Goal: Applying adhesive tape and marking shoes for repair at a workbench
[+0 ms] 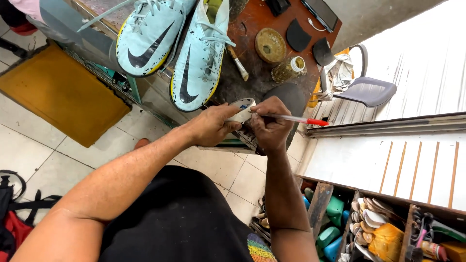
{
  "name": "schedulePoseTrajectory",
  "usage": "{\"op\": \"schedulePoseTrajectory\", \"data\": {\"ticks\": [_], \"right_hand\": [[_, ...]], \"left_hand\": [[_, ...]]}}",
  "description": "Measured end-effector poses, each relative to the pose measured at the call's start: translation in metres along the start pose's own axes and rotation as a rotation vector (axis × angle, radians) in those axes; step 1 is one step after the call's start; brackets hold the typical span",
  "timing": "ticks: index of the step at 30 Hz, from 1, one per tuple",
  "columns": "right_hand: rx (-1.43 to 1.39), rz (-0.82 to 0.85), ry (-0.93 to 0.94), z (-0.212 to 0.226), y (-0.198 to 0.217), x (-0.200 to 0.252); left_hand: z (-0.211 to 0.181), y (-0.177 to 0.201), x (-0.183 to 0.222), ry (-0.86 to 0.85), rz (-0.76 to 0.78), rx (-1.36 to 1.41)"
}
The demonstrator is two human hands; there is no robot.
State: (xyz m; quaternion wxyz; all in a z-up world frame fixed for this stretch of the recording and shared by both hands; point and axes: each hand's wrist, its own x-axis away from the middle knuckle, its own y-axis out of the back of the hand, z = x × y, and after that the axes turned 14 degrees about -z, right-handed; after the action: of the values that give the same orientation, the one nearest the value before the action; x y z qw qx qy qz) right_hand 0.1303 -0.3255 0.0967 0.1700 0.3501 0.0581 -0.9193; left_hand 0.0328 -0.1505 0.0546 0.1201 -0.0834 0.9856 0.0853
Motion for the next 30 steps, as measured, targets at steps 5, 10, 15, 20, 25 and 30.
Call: {"op": "schedulePoseTrajectory", "data": {"ticks": [5, 10, 15, 20, 25, 30], "right_hand": [[0.073, 0.034, 0.064, 0.000, -0.004, 0.003], [0.181, 0.008, 0.105, -0.001, -0.003, 0.004], [0.145, 0.041, 0.072, 0.001, -0.005, 0.001], [0.129, 0.089, 0.013, 0.009, -0.007, -0.001], [0.123, 0.038, 0.026, 0.002, -0.005, 0.000], [0.154, 0.017, 0.041, 0.003, -0.005, 0.000]], "left_hand": [[0.022, -0.007, -0.001, -0.045, 0.001, -0.043], [0.023, -0.008, -0.002, -0.080, 0.002, -0.056], [0.028, -0.007, -0.002, -0.096, 0.017, -0.023], [0.015, -0.001, -0.001, -0.102, 0.016, 0.013], [0.023, -0.002, -0.001, -0.100, 0.023, 0.038], [0.021, -0.003, 0.000, -0.092, 0.022, 0.029]]}}
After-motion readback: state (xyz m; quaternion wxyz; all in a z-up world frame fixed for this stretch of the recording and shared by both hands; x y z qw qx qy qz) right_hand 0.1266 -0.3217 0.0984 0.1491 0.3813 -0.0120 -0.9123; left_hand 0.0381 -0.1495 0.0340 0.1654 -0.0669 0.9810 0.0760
